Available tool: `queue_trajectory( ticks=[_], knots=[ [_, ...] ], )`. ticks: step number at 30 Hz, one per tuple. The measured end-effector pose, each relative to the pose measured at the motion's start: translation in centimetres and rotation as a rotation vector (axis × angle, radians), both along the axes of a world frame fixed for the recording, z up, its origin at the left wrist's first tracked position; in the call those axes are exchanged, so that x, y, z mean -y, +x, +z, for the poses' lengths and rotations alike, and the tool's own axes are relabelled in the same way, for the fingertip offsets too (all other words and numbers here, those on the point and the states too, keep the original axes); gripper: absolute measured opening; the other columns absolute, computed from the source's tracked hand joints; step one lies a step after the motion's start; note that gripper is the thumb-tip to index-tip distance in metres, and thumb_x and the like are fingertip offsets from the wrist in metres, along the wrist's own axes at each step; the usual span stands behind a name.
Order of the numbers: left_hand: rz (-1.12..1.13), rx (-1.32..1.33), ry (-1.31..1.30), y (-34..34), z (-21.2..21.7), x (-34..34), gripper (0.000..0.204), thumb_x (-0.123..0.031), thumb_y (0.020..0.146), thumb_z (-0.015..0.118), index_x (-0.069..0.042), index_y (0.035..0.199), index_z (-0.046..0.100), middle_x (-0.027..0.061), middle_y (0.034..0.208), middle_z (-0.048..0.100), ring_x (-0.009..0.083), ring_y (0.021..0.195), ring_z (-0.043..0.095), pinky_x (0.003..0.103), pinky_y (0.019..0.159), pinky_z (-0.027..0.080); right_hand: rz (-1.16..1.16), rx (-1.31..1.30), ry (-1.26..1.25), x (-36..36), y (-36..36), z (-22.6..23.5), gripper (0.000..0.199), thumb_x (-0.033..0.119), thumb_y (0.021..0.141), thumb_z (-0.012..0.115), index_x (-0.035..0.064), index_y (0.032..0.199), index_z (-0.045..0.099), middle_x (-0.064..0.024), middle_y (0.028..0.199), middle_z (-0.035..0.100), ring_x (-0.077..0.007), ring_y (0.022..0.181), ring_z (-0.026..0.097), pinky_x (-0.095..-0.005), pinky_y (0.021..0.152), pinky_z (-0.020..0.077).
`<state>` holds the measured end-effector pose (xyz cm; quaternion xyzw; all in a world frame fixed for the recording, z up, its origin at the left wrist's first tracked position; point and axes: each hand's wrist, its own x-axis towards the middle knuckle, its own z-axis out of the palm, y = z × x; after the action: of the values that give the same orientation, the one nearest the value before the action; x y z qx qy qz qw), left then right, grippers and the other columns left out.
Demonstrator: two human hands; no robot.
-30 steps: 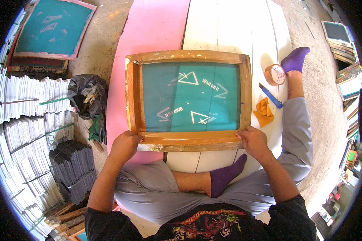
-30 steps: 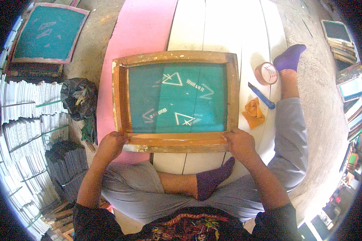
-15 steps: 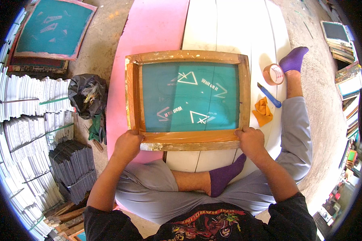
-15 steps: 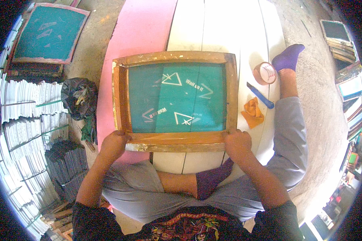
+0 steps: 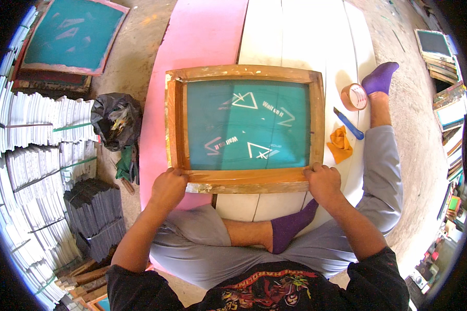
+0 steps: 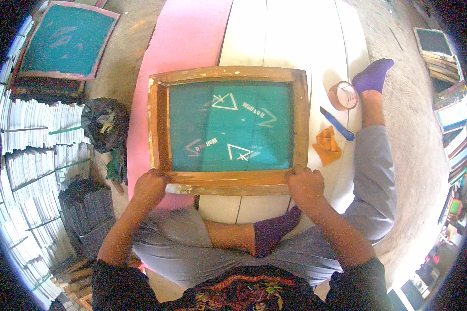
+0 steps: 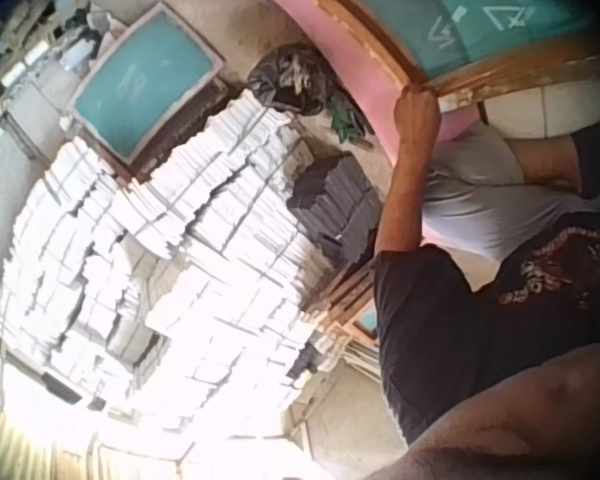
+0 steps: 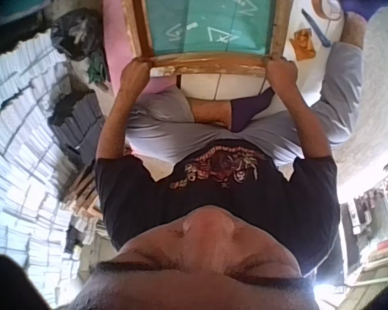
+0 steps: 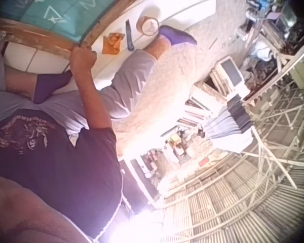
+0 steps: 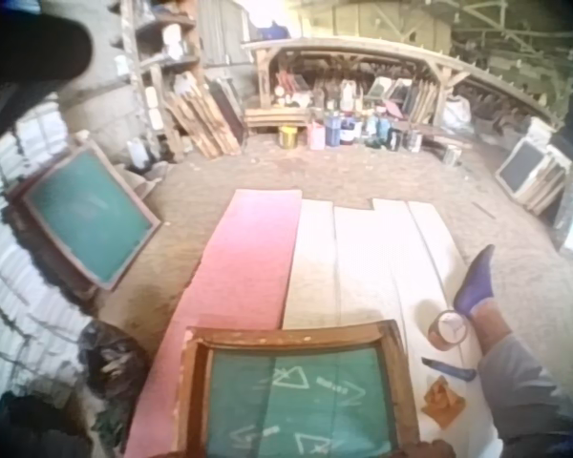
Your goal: The person sits cross-legged on the floor and applies masking tape to the wooden frame of a small green chalkboard. They repeatedly tear strips of tape and press them along the edges of the frame, smoothing them down with their fingers.
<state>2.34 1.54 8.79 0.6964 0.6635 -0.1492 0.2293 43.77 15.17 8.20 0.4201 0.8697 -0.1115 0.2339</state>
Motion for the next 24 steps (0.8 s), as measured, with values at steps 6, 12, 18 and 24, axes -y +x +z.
queue_trajectory(
  ticks=[6,12,18,24],
  knots=[
    [0.016,0.017,0.032,0.0,-0.2,0.1,0.014,-0.002,0.078,0.062,-0.001,0.085,0.074,0.0166,0.092,0.071,0.0325,0.090,0.070,0.042,0.078,0.059,0.011,-0.021,0.011,0.0,-0.1,0.3,0.020,0.018,0.087,0.062,0.0112,0.101,0.074,-0.0092,0.094,0.069,-0.0263,0.087,0.071,-0.0437,0.071,0.0546],
    [0.053,0.005,0.003,0.2,-0.4,0.1,0.018,-0.001,0.079,0.063,-0.004,0.091,0.075,0.0172,0.092,0.071,0.0333,0.091,0.071,0.043,0.078,0.059,0.008,0.025,0.009,-0.2,-0.6,0.4,0.017,0.017,0.086,0.062,0.0109,0.094,0.076,-0.0104,0.092,0.070,-0.0268,0.086,0.072,-0.0441,0.071,0.0544],
    [0.052,0.006,-0.017,0.2,-0.7,-0.2,0.015,-0.001,0.079,0.063,-0.002,0.087,0.075,0.0184,0.091,0.071,0.0337,0.090,0.071,0.042,0.076,0.060,0.003,0.045,-0.017,-0.3,-0.6,-0.1,0.016,0.015,0.086,0.062,0.0102,0.091,0.076,-0.0124,0.093,0.071,-0.0282,0.086,0.073,-0.0449,0.071,0.0550],
    [0.027,-0.021,-0.068,0.2,-0.5,-0.6,0.016,-0.001,0.079,0.063,-0.003,0.088,0.076,0.0182,0.090,0.072,0.0338,0.089,0.072,0.042,0.076,0.060,0.022,0.046,-0.003,-0.3,-0.9,0.2,0.016,0.014,0.086,0.062,0.0083,0.089,0.076,-0.0135,0.094,0.072,-0.0279,0.086,0.073,-0.0454,0.072,0.0551]
  ],
)
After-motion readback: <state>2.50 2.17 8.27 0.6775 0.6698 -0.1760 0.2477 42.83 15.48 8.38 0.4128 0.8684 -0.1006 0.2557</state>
